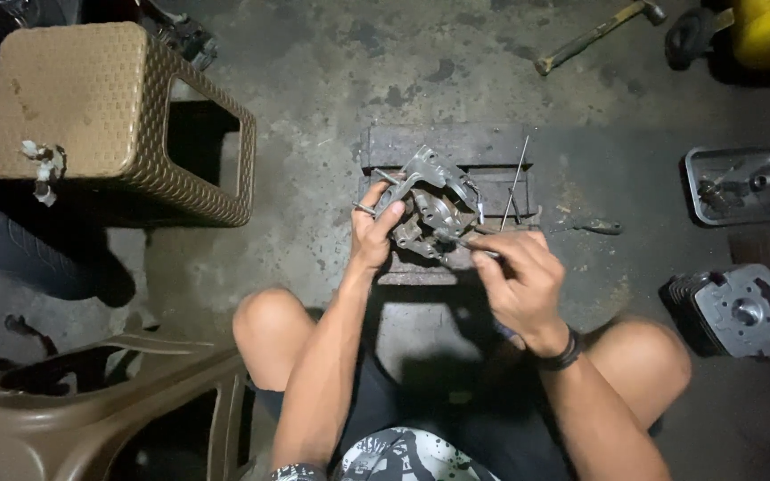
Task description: Repairing a motorcycle engine cylinder head by manipulating internal components with a small tool.
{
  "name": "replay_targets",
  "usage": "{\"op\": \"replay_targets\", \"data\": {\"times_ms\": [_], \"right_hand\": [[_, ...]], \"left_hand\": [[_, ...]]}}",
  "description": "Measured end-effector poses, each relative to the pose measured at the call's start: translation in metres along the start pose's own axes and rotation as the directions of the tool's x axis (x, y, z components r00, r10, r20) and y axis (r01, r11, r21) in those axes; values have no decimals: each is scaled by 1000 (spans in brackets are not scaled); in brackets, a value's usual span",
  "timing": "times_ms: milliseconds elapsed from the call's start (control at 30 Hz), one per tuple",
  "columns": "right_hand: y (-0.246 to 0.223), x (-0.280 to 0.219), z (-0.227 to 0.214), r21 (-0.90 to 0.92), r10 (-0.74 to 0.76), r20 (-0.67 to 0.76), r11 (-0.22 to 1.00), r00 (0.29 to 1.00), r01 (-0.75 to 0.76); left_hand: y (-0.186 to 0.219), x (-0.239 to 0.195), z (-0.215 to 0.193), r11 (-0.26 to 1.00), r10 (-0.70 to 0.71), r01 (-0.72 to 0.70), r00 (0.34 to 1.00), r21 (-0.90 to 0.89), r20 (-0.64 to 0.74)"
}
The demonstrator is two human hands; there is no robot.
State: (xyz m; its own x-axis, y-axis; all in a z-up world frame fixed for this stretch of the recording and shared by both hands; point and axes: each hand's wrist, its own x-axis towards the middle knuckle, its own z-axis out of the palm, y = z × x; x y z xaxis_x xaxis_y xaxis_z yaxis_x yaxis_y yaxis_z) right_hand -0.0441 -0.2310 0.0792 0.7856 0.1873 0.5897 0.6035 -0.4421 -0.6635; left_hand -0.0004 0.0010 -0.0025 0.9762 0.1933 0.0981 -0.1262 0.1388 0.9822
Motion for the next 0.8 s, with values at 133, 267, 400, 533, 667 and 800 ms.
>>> {"op": "replay_targets", "data": {"times_ms": [133,267,400,533,667,800], "right_hand": [[-4,5,-14,117,112,-60,988,992,-104],[-8,11,-20,129,155,-75,981,985,-144],[-7,13,-22,148,157,-68,978,985,-145],[-12,17,-21,113,180,-76,979,981,-170],[-12,17,-22,40,208,-86,978,974,-205],[-14,20,-21,24,213,-89,977,973,-211]], "left_hand": [[-13,3,0,1000,0,0,999,9,-42],[-13,4,1,1000,-12,12,996,-7,-93],[-19,6,2,1000,-23,21,990,-22,-137],[-31,6,-3,998,-68,67,980,-14,-186],[-12,6,7,994,-109,109,966,-12,-235],[-5,6,13,988,-154,157,949,-11,-275]]}}
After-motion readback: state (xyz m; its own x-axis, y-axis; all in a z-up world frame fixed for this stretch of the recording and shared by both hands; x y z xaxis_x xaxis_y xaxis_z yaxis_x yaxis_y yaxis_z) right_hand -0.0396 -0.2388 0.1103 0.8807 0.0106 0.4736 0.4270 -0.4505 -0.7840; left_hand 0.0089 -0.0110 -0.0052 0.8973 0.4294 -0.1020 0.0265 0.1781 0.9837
